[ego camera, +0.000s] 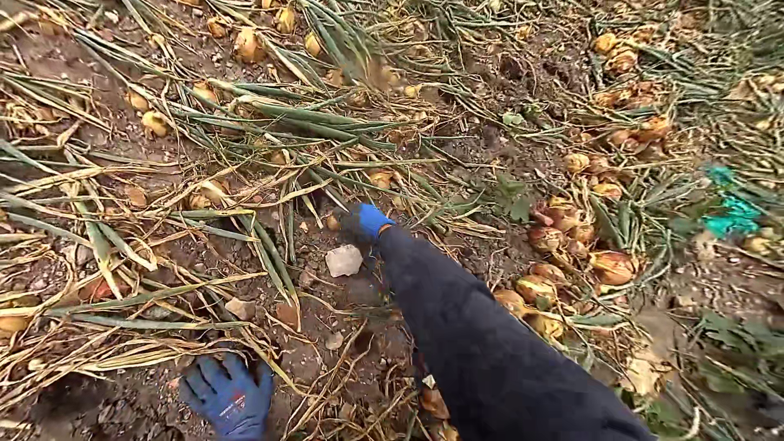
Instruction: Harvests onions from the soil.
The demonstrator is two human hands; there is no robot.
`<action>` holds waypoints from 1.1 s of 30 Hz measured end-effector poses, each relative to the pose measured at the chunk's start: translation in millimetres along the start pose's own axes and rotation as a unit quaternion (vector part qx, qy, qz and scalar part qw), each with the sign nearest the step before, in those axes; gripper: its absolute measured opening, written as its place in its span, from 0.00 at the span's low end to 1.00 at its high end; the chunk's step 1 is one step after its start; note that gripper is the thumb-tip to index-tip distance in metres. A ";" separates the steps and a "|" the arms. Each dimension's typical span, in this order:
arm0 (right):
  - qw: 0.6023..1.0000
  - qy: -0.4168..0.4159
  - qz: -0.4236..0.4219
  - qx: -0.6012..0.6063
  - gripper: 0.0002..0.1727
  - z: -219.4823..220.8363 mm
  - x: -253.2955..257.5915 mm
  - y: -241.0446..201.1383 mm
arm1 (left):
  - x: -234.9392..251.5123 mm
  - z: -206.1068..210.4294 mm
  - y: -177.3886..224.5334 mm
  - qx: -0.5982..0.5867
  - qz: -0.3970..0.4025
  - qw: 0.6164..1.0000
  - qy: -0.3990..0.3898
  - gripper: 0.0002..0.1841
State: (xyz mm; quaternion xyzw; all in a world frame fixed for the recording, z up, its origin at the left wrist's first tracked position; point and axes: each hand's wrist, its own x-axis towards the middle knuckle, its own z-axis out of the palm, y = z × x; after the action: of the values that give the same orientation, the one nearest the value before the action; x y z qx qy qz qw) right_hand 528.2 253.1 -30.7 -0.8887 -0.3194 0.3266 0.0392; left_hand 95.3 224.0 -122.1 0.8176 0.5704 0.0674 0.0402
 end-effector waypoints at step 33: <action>0.983 0.111 0.000 -0.145 0.17 -62.5 0.8 70.1 | -0.7 5.9 -1.2 0.001 0.013 0.999 0.044 0.44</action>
State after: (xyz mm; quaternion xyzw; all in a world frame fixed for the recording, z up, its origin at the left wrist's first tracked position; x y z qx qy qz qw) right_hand 604.5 206.7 -1.7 -0.9155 -0.3572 0.1766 -0.0548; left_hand 94.8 223.8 -128.1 0.8215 0.5607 0.1034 0.0130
